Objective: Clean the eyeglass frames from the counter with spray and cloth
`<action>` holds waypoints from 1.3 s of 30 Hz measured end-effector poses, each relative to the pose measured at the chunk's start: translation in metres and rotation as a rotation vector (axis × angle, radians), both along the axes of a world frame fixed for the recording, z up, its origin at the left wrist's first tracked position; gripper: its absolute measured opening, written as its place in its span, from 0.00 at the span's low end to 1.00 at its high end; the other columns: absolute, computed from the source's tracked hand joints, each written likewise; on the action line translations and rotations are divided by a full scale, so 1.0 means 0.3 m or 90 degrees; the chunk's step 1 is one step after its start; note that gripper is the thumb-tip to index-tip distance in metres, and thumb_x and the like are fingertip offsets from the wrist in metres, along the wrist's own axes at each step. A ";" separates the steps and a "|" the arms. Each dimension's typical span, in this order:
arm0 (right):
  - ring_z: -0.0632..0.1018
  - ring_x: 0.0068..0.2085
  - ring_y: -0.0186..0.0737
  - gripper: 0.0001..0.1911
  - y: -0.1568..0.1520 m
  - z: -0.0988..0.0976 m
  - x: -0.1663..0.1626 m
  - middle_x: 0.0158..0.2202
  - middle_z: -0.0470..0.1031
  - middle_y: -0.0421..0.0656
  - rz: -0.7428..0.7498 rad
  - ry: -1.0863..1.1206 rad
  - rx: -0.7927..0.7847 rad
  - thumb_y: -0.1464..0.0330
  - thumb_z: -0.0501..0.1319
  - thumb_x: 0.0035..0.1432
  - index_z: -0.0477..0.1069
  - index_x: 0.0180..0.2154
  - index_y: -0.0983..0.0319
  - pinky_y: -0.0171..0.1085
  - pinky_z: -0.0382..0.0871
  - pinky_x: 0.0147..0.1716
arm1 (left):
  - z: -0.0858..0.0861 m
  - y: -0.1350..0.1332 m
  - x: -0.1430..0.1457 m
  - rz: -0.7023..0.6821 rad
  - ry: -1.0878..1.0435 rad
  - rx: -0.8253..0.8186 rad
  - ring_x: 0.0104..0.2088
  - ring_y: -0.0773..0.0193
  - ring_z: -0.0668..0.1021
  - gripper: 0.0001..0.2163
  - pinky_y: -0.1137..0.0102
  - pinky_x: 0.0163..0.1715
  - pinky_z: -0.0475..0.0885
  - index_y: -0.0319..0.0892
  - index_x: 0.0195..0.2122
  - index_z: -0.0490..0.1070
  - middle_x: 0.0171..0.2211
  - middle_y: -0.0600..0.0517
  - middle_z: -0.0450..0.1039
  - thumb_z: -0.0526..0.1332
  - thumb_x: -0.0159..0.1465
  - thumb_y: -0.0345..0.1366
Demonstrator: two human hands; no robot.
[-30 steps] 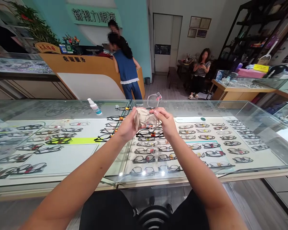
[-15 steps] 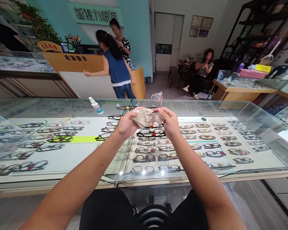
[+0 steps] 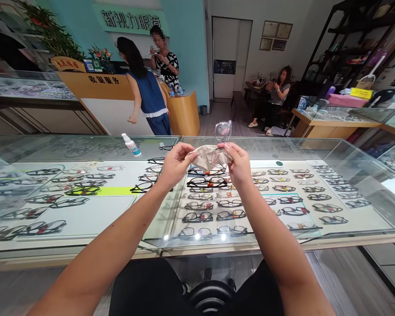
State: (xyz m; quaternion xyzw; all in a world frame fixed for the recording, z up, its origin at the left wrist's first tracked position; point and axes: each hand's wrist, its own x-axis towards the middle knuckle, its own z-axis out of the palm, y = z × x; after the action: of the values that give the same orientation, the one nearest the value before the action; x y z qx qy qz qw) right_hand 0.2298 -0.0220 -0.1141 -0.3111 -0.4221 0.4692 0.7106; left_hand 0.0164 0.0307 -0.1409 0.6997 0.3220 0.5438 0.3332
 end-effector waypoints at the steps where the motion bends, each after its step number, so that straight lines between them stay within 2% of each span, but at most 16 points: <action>1: 0.76 0.32 0.37 0.12 -0.001 0.001 -0.002 0.33 0.81 0.40 0.005 0.002 0.003 0.56 0.77 0.53 0.87 0.33 0.57 0.36 0.72 0.32 | 0.003 -0.002 0.001 0.004 0.003 -0.006 0.36 0.62 0.78 0.12 0.68 0.38 0.70 0.43 0.41 0.75 0.36 0.51 0.77 0.70 0.69 0.46; 4: 0.76 0.33 0.36 0.12 -0.005 0.005 -0.006 0.34 0.80 0.40 0.009 0.011 0.015 0.56 0.78 0.51 0.87 0.33 0.57 0.35 0.71 0.32 | 0.013 -0.011 0.003 0.007 0.023 -0.010 0.35 0.61 0.78 0.11 0.67 0.39 0.71 0.43 0.39 0.77 0.35 0.51 0.78 0.71 0.66 0.45; 9: 0.76 0.35 0.39 0.14 -0.015 0.011 -0.011 0.37 0.78 0.42 0.002 -0.029 0.016 0.54 0.77 0.53 0.86 0.33 0.57 0.39 0.74 0.37 | 0.026 -0.026 -0.001 0.001 0.110 0.037 0.40 0.58 0.78 0.12 0.65 0.41 0.70 0.44 0.48 0.84 0.41 0.49 0.82 0.68 0.70 0.44; 12: 0.76 0.36 0.40 0.14 -0.014 0.011 -0.008 0.38 0.78 0.42 -0.015 -0.051 0.022 0.54 0.76 0.54 0.86 0.33 0.57 0.40 0.74 0.39 | 0.032 -0.028 -0.005 0.011 0.133 0.073 0.40 0.57 0.77 0.12 0.65 0.41 0.69 0.45 0.49 0.86 0.40 0.48 0.80 0.66 0.71 0.43; 18: 0.75 0.33 0.38 0.12 -0.005 0.006 0.005 0.38 0.81 0.42 -0.025 -0.040 0.001 0.55 0.75 0.54 0.85 0.32 0.56 0.39 0.71 0.32 | 0.038 -0.026 -0.004 0.009 0.115 0.098 0.39 0.58 0.76 0.10 0.65 0.41 0.69 0.45 0.48 0.85 0.39 0.49 0.76 0.64 0.71 0.37; 24: 0.76 0.31 0.36 0.10 0.012 -0.002 0.018 0.34 0.82 0.41 -0.030 -0.006 -0.009 0.57 0.75 0.53 0.87 0.32 0.57 0.36 0.71 0.31 | 0.043 -0.027 -0.014 0.039 0.126 0.179 0.42 0.56 0.77 0.07 0.64 0.45 0.70 0.46 0.43 0.80 0.40 0.48 0.79 0.64 0.75 0.41; 27: 0.77 0.31 0.36 0.10 0.021 -0.006 0.025 0.31 0.81 0.40 -0.033 -0.004 -0.010 0.57 0.75 0.54 0.87 0.33 0.56 0.36 0.71 0.31 | 0.046 -0.032 -0.023 0.023 0.176 0.209 0.42 0.56 0.78 0.08 0.63 0.46 0.70 0.46 0.44 0.79 0.44 0.47 0.81 0.61 0.76 0.40; 30: 0.77 0.31 0.38 0.10 0.024 -0.008 0.027 0.31 0.81 0.40 -0.049 -0.014 -0.012 0.57 0.73 0.55 0.86 0.33 0.56 0.38 0.71 0.32 | 0.048 -0.037 -0.027 0.001 0.253 0.228 0.42 0.55 0.79 0.07 0.63 0.46 0.70 0.46 0.44 0.79 0.44 0.47 0.82 0.60 0.74 0.35; 33: 0.76 0.31 0.38 0.10 0.020 -0.007 0.021 0.33 0.81 0.40 -0.051 -0.021 -0.009 0.57 0.74 0.55 0.86 0.33 0.56 0.38 0.71 0.32 | 0.049 -0.040 -0.025 -0.006 0.300 0.246 0.46 0.52 0.81 0.13 0.62 0.48 0.71 0.46 0.49 0.81 0.47 0.45 0.82 0.59 0.69 0.29; 36: 0.76 0.33 0.38 0.10 0.016 -0.008 0.015 0.35 0.81 0.40 -0.036 -0.026 -0.004 0.57 0.74 0.55 0.86 0.32 0.56 0.38 0.72 0.34 | 0.050 -0.042 -0.022 -0.016 0.314 0.256 0.47 0.52 0.81 0.17 0.61 0.47 0.71 0.47 0.52 0.83 0.48 0.44 0.81 0.59 0.67 0.29; 39: 0.76 0.33 0.38 0.11 0.016 -0.008 0.016 0.35 0.81 0.40 -0.038 -0.037 -0.013 0.56 0.73 0.55 0.85 0.33 0.56 0.39 0.72 0.34 | 0.056 -0.050 -0.017 -0.022 0.287 0.240 0.45 0.54 0.81 0.15 0.62 0.45 0.72 0.46 0.48 0.84 0.46 0.45 0.80 0.59 0.66 0.29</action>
State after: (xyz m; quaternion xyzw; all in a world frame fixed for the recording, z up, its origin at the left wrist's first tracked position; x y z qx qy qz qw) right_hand 0.2346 -0.0172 -0.1164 -0.3446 -0.4283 0.4427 0.7084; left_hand 0.0112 0.0155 -0.1242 0.8577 0.2690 0.4194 0.1266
